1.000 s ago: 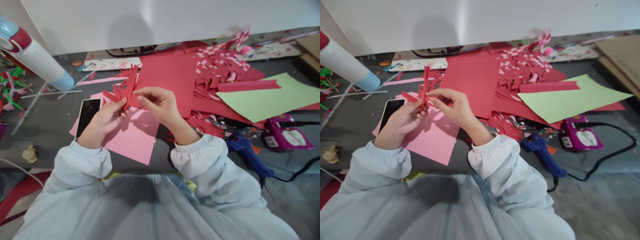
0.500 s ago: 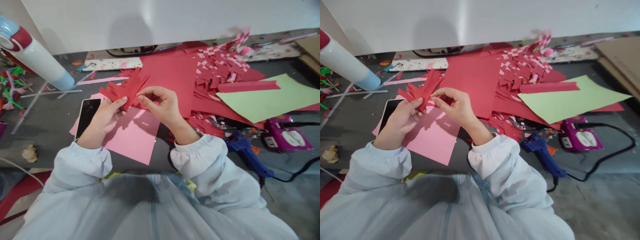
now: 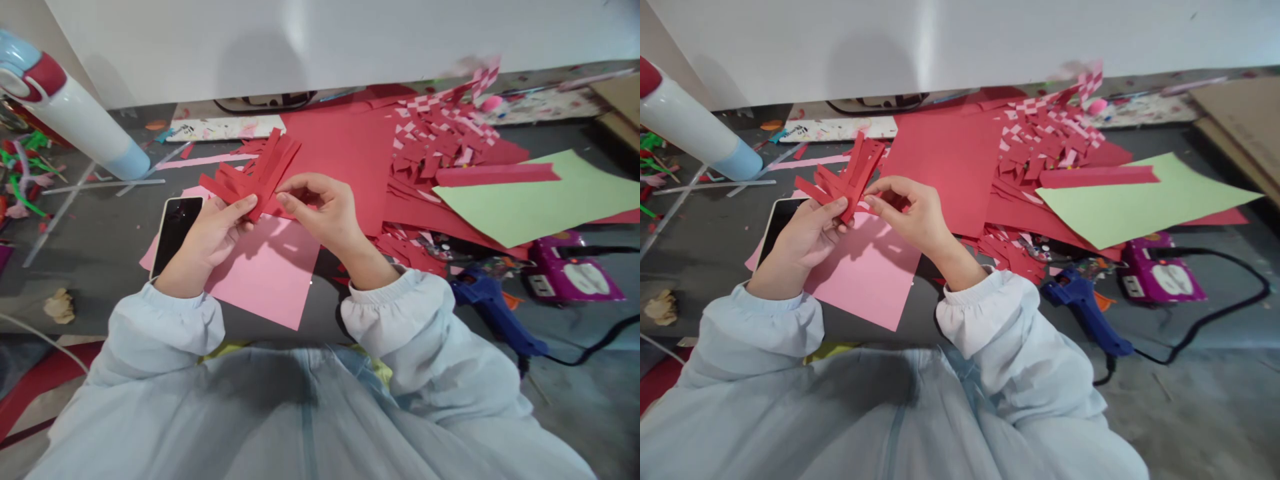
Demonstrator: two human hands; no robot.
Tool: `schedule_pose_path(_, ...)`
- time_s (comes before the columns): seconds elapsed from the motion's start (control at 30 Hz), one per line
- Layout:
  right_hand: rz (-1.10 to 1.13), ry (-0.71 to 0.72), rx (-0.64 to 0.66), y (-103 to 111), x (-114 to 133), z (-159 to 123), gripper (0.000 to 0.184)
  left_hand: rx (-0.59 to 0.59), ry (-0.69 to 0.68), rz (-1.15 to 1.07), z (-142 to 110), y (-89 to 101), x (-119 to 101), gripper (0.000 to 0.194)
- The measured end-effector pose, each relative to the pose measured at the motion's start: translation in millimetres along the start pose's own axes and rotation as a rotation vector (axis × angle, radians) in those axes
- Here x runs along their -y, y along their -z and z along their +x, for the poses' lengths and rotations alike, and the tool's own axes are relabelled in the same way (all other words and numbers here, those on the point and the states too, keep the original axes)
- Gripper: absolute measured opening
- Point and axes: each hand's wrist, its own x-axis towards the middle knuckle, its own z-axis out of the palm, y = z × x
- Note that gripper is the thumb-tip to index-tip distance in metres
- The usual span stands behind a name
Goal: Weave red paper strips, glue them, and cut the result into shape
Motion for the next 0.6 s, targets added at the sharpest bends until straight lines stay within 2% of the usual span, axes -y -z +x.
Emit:
schedule_pose_path(0.43, 0.008, 0.003, -0.011, -0.1, 0.7, -0.9, 0.032, 0.026, -0.029, 0.024, -0.3, 1.7, 1.4, 0.023)
schedule_pose_path(0.6, 0.018, 0.053, -0.007, -0.2, -1.0, -0.9, 0.029, 0.037, -0.039, 0.004, -0.1, 1.4, 1.6, 0.023)
